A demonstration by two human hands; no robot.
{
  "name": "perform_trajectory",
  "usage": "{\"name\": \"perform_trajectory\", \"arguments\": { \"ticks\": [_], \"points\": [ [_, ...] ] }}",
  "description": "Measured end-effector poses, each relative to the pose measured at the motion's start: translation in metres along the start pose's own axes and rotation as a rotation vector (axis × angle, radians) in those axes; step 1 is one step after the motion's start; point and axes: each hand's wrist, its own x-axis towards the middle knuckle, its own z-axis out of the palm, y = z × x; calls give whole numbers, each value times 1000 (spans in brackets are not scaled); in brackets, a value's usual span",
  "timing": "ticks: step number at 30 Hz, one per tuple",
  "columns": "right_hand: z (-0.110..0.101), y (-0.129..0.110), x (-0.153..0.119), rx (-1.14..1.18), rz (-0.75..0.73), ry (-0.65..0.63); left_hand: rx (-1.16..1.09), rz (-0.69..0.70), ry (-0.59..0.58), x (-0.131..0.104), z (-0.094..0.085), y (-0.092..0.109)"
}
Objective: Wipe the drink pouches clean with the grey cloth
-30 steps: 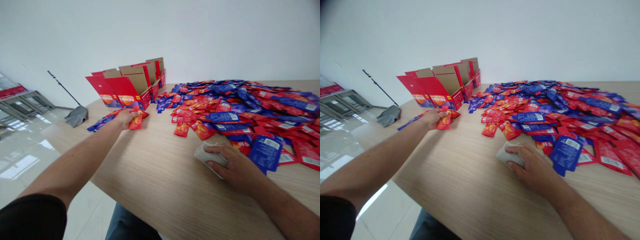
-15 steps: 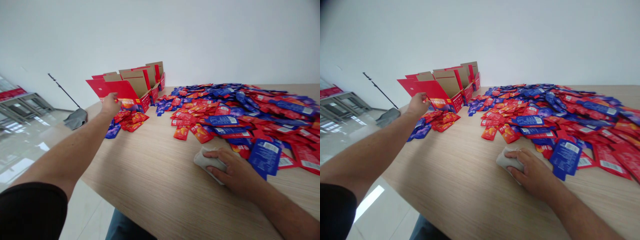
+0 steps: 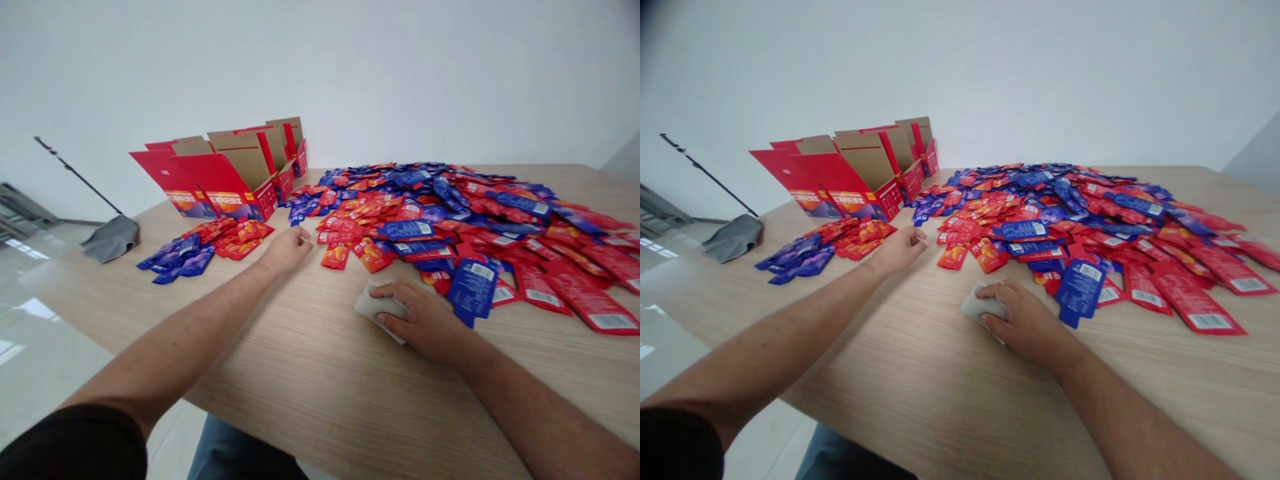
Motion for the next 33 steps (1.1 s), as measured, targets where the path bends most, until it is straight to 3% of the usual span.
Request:
{"name": "perform_trajectory", "arguments": {
  "ticks": [5,10,16,22,28,33],
  "points": [
    [-2,-2,1,-13,-27,3,123,-61,-107,3,33,57],
    [-2,-4,3,-6,-46,6,200,-105,-102,14,49,77],
    [-3,-5,5,-5,-57,-5,111,-146,-209,18,45,70],
    [-3,-4,6,18,-83,6,-83,-149,-147,-9,32,47],
    [-4,-3,7,25,-57,12,-455,-294,-242,-42,23,27],
    [-5,-3,9,37,1,18,-858,-445,-258,-55,14,32]
  ]
}}
